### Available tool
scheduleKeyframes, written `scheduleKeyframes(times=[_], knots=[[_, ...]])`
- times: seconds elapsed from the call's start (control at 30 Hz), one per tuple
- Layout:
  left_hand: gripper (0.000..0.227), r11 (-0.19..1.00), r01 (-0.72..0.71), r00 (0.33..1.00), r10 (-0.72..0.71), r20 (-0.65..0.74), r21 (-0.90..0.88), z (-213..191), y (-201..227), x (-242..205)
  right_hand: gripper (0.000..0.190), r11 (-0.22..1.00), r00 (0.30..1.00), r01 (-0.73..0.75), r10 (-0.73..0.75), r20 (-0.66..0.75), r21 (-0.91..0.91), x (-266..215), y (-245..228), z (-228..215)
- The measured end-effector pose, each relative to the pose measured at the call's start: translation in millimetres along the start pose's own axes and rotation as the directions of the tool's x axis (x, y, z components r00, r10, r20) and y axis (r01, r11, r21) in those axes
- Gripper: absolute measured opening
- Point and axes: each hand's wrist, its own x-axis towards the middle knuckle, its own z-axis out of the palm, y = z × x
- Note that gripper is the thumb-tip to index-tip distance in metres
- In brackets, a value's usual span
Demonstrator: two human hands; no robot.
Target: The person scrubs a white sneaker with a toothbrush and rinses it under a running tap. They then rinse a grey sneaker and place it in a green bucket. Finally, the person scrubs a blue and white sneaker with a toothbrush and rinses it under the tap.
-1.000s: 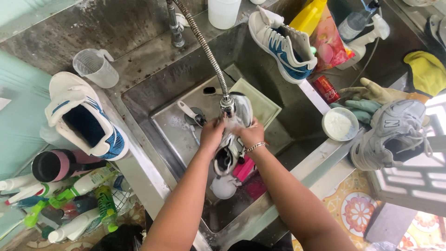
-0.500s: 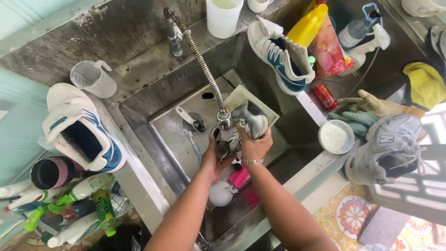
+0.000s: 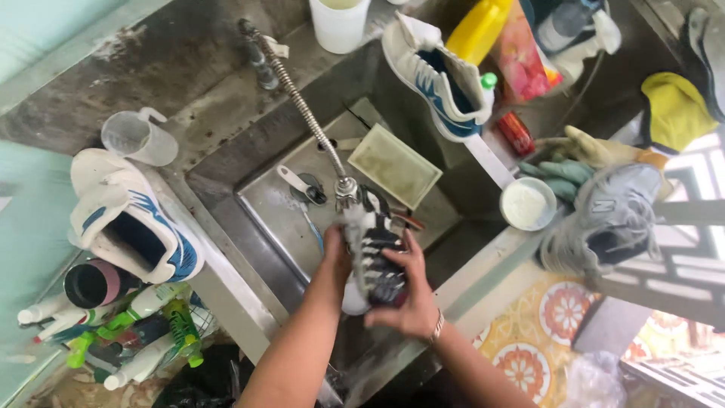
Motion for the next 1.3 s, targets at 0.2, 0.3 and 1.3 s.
scheduleKeyframes(times=[0.2,0.3,1.3], knots=[[0.044,0.995,-0.084,0.992,0.089,0.092,-0.058,48.9,2.6,-38.5,0.113,0.705,0.739,-0.665,0.67,-0.075,-0.248,-7.8,-48.6,3.2],[0.045,0.998,-0.056,0.985,0.058,0.161,-0.021,83.7,7.5,-65.9,0.095,0.708,0.719,-0.694,0.667,-0.196,-0.134,-37.4,-25.5,-4.6],[0.052,0.334,-0.15,0.951,0.305,0.043,0.931,104.1,-81.6,-138.1,0.062,-0.069,0.079,0.156,0.995,0.057,0.985,-371.3,268.1,-131.2]])
